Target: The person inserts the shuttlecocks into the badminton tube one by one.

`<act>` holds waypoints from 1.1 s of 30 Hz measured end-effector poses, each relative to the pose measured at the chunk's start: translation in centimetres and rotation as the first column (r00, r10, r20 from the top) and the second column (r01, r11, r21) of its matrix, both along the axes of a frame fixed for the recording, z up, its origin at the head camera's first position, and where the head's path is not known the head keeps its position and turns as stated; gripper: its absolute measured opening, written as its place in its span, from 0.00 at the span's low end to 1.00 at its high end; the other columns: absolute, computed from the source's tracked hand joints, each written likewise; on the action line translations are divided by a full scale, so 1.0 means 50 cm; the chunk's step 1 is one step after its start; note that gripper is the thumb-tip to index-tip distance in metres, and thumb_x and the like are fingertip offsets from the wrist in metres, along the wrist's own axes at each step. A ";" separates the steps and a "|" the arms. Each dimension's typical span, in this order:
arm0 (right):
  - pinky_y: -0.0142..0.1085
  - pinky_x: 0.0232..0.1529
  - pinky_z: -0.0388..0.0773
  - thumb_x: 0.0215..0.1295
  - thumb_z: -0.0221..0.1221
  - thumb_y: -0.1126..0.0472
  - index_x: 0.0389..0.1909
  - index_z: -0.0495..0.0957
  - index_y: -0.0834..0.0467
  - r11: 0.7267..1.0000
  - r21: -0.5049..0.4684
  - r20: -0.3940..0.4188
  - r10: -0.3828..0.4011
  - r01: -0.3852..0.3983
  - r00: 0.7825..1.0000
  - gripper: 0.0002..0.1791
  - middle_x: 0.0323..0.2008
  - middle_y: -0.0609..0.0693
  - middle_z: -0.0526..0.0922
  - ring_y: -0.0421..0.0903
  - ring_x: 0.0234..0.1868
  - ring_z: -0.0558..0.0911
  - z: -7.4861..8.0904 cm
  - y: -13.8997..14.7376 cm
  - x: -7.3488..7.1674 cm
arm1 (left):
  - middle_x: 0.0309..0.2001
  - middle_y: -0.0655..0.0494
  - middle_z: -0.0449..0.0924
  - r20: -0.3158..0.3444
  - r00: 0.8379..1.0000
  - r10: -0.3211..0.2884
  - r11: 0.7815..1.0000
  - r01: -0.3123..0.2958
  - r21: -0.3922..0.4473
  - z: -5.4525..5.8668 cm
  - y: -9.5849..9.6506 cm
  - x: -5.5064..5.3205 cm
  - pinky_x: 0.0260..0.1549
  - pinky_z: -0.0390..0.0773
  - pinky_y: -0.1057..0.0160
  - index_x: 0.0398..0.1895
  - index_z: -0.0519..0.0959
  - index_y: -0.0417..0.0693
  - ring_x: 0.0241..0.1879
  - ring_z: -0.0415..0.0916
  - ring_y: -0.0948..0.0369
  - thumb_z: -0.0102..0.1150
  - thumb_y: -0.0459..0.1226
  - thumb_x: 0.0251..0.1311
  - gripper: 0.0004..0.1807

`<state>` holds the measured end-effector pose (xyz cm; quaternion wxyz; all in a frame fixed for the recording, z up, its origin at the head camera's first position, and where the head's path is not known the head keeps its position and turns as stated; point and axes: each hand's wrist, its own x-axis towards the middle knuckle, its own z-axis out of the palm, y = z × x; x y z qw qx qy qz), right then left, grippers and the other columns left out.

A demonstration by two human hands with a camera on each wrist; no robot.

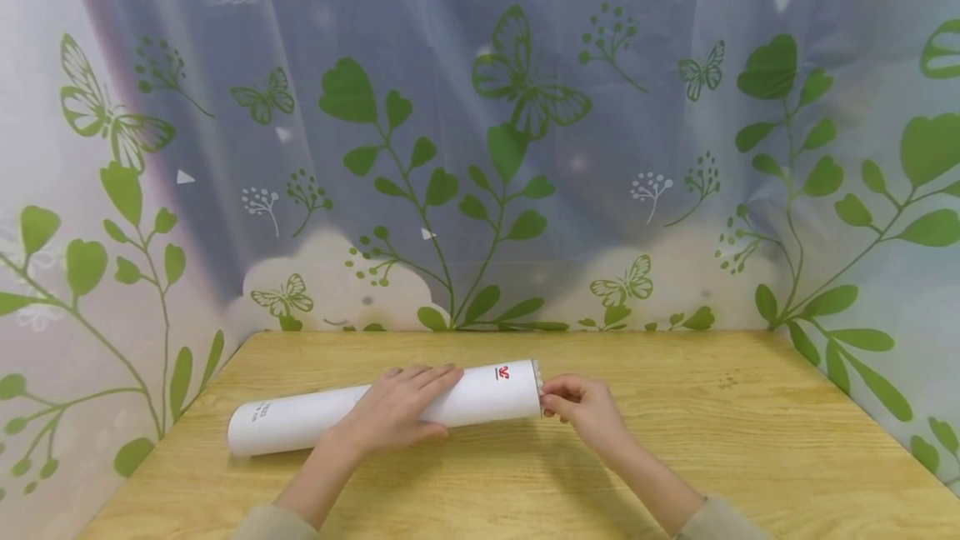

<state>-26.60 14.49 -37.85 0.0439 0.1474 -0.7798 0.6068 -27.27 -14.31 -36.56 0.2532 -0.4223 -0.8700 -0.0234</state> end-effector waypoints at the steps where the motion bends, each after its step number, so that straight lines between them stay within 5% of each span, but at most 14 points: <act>1: 0.32 0.28 0.74 0.59 0.59 0.70 0.37 0.79 0.71 1.000 0.007 0.003 -0.007 0.007 1.000 0.08 0.30 0.55 0.82 0.43 0.29 0.78 -0.001 -0.001 -0.001 | 0.58 0.50 0.72 -0.001 1.000 0.000 1.000 0.000 0.001 0.001 0.001 0.000 0.43 0.77 0.50 0.63 0.68 0.45 0.51 0.74 0.52 0.70 0.52 0.43 0.43; 11: 0.31 0.26 0.72 0.58 0.59 0.71 0.36 0.80 0.70 0.998 0.042 0.015 -0.042 0.041 0.999 0.07 0.31 0.55 0.83 0.43 0.29 0.78 0.000 -0.010 0.000 | 0.58 0.51 0.73 -0.020 1.000 -0.004 1.000 0.004 -0.006 0.000 0.001 0.000 0.42 0.78 0.51 0.63 0.68 0.45 0.51 0.75 0.53 0.70 0.52 0.42 0.43; 33: 0.34 0.31 0.78 0.59 0.60 0.68 0.38 0.79 0.71 0.990 0.085 -0.042 0.116 -0.112 0.992 0.10 0.36 0.60 0.83 0.44 0.32 0.79 0.000 0.013 0.002 | 0.58 0.49 0.73 -0.055 0.998 -0.014 1.000 0.014 -0.013 0.000 0.001 0.003 0.42 0.78 0.52 0.63 0.68 0.44 0.50 0.75 0.52 0.71 0.51 0.41 0.44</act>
